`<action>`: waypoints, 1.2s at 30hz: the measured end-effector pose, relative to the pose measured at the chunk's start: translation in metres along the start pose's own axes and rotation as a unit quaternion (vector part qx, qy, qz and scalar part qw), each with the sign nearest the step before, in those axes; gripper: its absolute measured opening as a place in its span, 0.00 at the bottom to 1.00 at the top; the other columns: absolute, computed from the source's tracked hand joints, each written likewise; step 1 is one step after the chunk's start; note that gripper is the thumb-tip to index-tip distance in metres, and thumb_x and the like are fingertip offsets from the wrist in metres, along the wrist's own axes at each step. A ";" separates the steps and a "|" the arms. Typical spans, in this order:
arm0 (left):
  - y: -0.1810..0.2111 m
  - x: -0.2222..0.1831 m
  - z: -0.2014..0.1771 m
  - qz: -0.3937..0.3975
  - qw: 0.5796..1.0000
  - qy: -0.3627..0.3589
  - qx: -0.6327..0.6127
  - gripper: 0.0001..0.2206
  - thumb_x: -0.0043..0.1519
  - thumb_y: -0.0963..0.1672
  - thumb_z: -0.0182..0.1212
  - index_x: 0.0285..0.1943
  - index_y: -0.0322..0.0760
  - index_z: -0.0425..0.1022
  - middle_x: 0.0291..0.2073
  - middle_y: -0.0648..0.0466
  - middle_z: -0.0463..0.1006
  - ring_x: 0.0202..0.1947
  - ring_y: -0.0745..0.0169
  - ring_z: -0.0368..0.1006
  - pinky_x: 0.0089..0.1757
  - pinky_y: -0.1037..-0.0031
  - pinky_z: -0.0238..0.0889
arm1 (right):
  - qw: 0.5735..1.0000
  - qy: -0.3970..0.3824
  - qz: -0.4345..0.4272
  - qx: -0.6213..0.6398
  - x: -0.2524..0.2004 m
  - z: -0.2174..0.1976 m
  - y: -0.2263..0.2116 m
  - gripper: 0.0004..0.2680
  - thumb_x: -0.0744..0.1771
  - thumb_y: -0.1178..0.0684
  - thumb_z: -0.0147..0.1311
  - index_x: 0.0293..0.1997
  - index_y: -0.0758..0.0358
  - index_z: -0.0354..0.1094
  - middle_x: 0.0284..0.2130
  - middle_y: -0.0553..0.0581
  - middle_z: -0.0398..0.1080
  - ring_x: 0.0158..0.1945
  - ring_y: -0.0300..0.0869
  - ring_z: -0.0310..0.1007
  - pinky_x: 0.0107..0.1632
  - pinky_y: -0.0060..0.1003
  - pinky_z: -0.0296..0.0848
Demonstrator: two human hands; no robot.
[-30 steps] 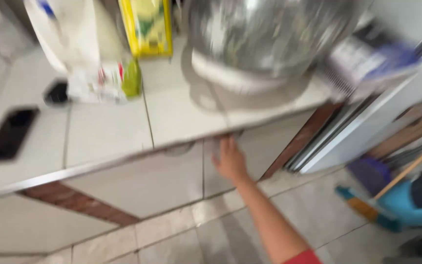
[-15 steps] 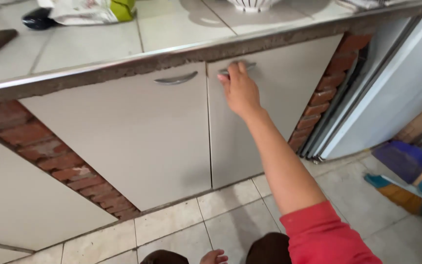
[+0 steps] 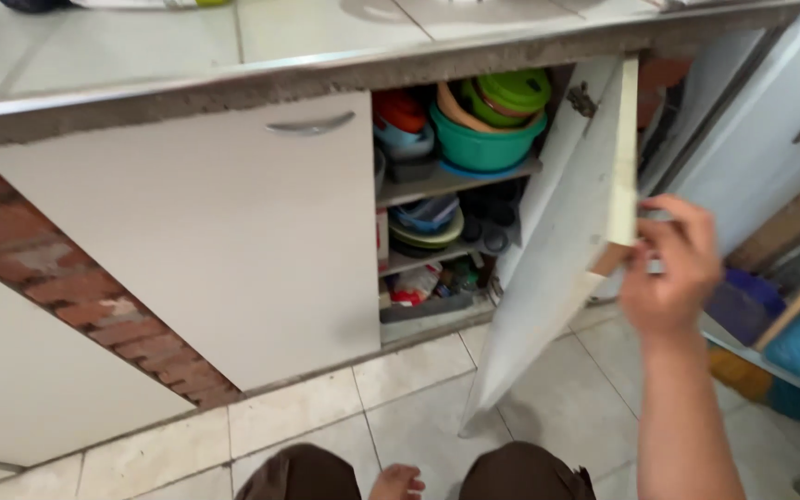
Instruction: Frying donut dough in a pan with oil and coating them with sugar.
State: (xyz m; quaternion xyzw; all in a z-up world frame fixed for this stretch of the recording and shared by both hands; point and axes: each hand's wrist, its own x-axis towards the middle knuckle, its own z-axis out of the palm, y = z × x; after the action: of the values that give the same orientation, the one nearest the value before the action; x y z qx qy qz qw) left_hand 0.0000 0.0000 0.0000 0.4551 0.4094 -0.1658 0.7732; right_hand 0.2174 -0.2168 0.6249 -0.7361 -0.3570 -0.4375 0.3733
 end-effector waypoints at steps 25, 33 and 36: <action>0.014 -0.057 0.100 0.088 0.972 -0.099 0.193 0.11 0.62 0.45 0.60 0.46 0.31 0.76 0.34 0.49 0.82 0.30 0.63 0.76 0.37 0.73 0.72 | 0.944 0.172 0.268 0.085 -0.033 -0.140 0.199 0.09 0.76 0.51 0.49 0.59 0.66 0.69 0.48 0.53 0.79 0.48 0.35 0.81 0.55 0.33 0.79; -0.022 -0.020 0.101 0.095 0.966 -0.149 0.190 0.11 0.63 0.45 0.61 0.46 0.32 0.76 0.32 0.47 0.82 0.30 0.62 0.77 0.36 0.71 0.73 | 0.950 0.122 0.285 0.044 -0.036 -0.162 0.239 0.10 0.76 0.49 0.51 0.58 0.65 0.67 0.47 0.53 0.73 0.46 0.37 0.73 0.49 0.33 0.72; -0.025 -0.026 0.094 0.141 0.961 -0.163 0.173 0.12 0.63 0.46 0.60 0.45 0.31 0.76 0.32 0.48 0.82 0.30 0.65 0.76 0.37 0.74 0.73 | 0.919 0.138 0.366 0.050 -0.021 -0.154 0.213 0.08 0.74 0.46 0.52 0.54 0.56 0.69 0.45 0.45 0.76 0.45 0.32 0.75 0.46 0.27 0.74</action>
State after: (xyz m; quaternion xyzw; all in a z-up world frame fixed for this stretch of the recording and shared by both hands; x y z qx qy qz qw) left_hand 0.0135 -0.0955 0.0300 0.6018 0.1749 -0.1951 0.7544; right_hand 0.3332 -0.4525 0.6075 -0.7282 -0.0291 -0.3489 0.5893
